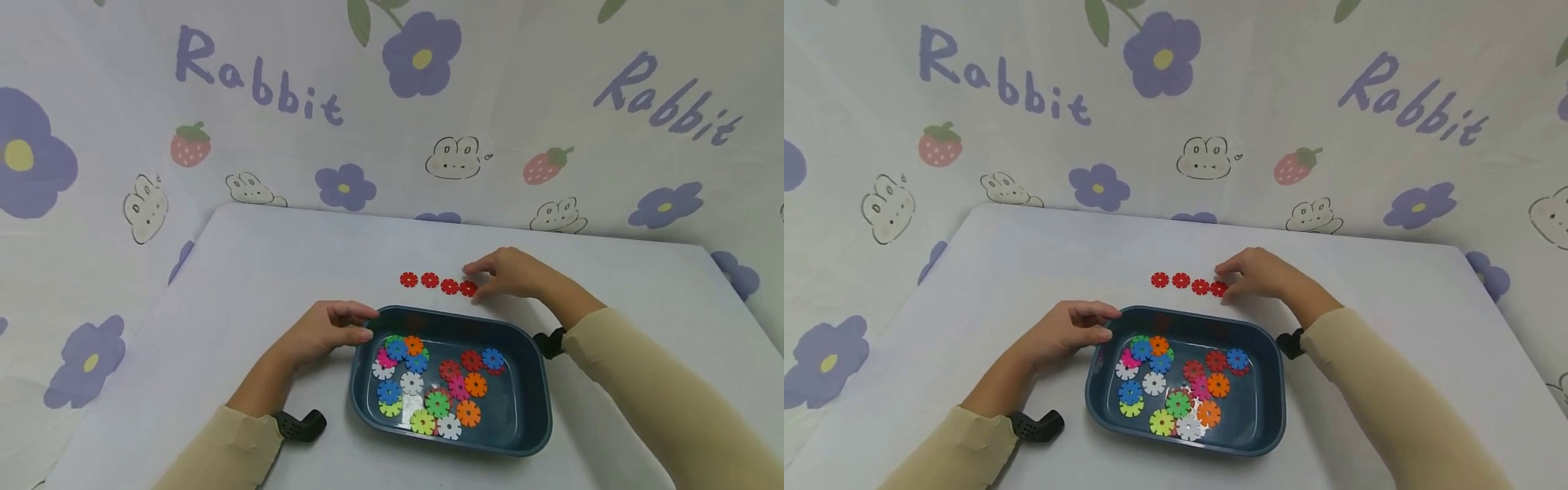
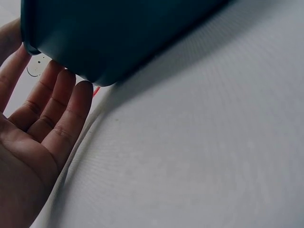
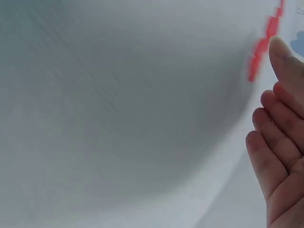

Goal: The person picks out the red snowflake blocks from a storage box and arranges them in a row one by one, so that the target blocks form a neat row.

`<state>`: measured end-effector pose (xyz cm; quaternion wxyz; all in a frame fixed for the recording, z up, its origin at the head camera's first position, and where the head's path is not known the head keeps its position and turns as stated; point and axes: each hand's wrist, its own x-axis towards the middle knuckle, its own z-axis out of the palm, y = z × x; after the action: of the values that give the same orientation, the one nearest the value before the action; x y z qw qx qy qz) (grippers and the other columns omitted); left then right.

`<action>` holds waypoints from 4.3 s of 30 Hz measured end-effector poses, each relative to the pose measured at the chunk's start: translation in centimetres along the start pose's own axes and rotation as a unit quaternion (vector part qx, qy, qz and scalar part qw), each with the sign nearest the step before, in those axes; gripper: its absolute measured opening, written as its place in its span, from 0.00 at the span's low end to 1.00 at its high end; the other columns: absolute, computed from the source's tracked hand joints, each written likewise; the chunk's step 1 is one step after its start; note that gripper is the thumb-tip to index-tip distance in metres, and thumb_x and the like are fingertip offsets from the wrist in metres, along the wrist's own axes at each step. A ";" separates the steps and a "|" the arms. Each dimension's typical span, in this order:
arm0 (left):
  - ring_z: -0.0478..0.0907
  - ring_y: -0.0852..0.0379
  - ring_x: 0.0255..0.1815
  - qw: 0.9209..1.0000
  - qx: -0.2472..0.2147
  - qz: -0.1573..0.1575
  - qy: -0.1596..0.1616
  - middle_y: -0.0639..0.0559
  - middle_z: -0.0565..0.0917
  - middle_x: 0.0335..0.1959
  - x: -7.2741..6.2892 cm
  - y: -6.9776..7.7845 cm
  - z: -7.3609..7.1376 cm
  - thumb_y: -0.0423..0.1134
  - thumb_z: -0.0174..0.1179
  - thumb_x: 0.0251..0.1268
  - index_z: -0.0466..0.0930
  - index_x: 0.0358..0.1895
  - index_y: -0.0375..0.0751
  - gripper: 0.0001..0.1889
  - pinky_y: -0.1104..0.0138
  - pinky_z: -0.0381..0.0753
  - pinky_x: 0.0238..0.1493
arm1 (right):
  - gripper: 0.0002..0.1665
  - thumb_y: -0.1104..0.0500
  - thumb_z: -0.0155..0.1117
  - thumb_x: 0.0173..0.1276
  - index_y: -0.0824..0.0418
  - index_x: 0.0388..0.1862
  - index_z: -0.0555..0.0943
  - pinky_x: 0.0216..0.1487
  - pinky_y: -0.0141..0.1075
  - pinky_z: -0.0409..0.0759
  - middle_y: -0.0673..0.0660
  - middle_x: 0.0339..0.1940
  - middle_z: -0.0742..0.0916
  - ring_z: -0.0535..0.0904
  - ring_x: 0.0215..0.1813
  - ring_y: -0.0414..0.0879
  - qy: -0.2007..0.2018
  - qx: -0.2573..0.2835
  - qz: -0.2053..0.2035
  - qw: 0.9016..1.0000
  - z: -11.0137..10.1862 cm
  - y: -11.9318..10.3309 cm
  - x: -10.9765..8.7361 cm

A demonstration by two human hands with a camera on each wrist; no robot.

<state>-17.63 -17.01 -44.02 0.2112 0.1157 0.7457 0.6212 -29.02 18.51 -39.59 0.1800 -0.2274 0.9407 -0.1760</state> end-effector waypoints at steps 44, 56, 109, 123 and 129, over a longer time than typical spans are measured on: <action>0.77 0.49 0.54 0.995 0.018 0.096 0.026 0.49 0.85 0.50 -0.2 -0.6 0.6 0.40 0.69 0.60 0.86 0.50 0.44 0.14 0.58 0.76 0.60 | 0.18 0.48 0.83 0.46 0.55 0.24 0.82 0.34 0.36 0.81 0.49 0.22 0.84 0.79 0.29 0.44 -0.142 -0.109 0.054 0.982 4.1 -12.4 -5.9; 0.79 0.49 0.46 0.997 0.010 0.072 0.018 0.44 0.84 0.45 0.0 0.0 0.9 0.40 0.69 0.60 0.85 0.49 0.42 0.14 0.64 0.83 0.43 | 0.16 0.49 0.82 0.48 0.52 0.23 0.81 0.35 0.36 0.81 0.47 0.23 0.84 0.79 0.31 0.44 -0.163 -0.065 0.055 0.983 4.8 -11.6 -5.9; 0.78 0.51 0.35 0.999 0.012 0.038 0.022 0.47 0.84 0.39 -0.2 -0.3 0.6 0.42 0.69 0.61 0.84 0.51 0.41 0.17 0.66 0.81 0.34 | 0.25 0.57 0.75 0.59 0.57 0.57 0.84 0.42 0.38 0.85 0.50 0.36 0.89 0.85 0.33 0.47 -0.085 0.220 -0.055 0.970 1.9 -9.0 -6.8; 0.76 0.50 0.37 0.999 0.002 0.027 0.026 0.46 0.83 0.37 -0.1 -0.2 0.7 0.43 0.70 0.59 0.85 0.50 0.42 0.17 0.66 0.81 0.34 | 0.26 0.56 0.74 0.61 0.59 0.58 0.82 0.51 0.36 0.83 0.56 0.51 0.88 0.84 0.51 0.47 0.108 0.274 0.024 0.955 -3.9 0.3 -6.5; 0.76 0.49 0.37 0.999 0.009 0.028 0.028 0.46 0.82 0.37 -0.2 -0.2 0.5 0.43 0.71 0.59 0.85 0.50 0.42 0.17 0.66 0.82 0.34 | 0.27 0.49 0.73 0.62 0.53 0.60 0.82 0.57 0.40 0.80 0.54 0.54 0.87 0.80 0.57 0.48 0.091 0.265 0.091 0.956 -0.7 5.0 -4.1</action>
<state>-17.23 -16.70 -44.28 0.1718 0.1209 0.7536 0.6229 -27.76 24.89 -40.02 0.1631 -0.0684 0.8892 -0.4220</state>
